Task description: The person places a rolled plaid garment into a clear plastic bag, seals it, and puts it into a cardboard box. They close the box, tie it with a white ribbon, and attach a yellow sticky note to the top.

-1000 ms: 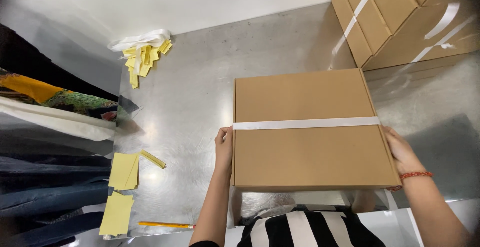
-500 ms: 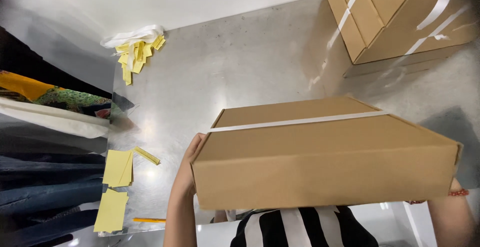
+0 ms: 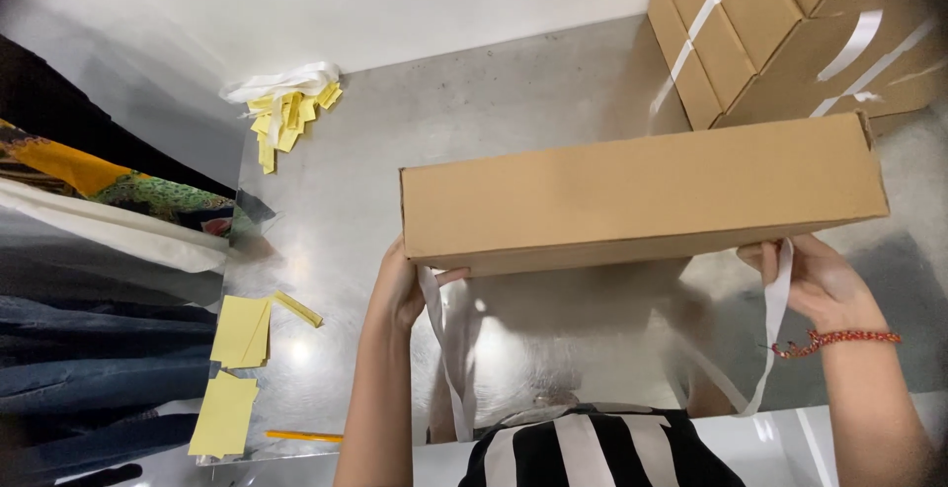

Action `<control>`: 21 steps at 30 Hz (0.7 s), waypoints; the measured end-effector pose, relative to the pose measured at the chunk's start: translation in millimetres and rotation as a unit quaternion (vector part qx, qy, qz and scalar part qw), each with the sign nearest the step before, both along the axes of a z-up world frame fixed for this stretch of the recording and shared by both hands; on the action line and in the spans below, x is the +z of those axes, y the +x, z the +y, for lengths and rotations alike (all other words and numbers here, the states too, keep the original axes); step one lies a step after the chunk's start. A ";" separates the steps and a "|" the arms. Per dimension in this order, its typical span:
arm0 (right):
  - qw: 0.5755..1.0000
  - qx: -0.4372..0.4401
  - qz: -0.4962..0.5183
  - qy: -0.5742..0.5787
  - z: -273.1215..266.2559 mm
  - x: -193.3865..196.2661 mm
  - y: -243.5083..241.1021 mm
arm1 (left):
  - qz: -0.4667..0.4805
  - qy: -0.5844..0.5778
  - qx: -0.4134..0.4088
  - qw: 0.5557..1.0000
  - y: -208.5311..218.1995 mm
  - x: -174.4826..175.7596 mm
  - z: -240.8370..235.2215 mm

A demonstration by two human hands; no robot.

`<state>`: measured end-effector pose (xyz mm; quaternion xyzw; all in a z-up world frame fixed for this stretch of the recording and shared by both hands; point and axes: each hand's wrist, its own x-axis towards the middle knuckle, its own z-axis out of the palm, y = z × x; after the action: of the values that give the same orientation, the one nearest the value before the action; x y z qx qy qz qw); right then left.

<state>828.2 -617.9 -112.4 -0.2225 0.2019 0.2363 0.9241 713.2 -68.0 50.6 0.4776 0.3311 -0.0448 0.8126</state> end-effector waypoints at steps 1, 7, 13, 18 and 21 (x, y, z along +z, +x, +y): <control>1.000 0.000 -0.003 0.001 -0.7 8.5 -5.4 | -0.003 0.001 0.000 1.000 1.0 0.7 -2.2; 0.998 -0.029 0.025 0.049 -20.6 32.1 -37.0 | 0.019 -0.026 -0.022 0.999 0.8 2.2 -22.8; 0.993 -0.099 0.052 0.037 -31.1 24.8 -31.6 | 0.018 -0.046 -0.013 0.999 9.7 3.4 -38.7; 0.990 -0.123 0.066 -0.022 -1.9 54.4 -28.4 | 0.005 -0.067 0.026 0.997 10.7 -10.4 -38.7; 0.981 -0.158 0.091 -0.070 -1.6 43.4 -22.7 | -0.031 -0.084 0.036 0.995 3.3 -21.7 -38.4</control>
<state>805.5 -619.5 -69.0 -0.2297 0.3335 0.0917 0.9097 716.4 -106.5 28.8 0.3964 0.3183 -0.0285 0.8607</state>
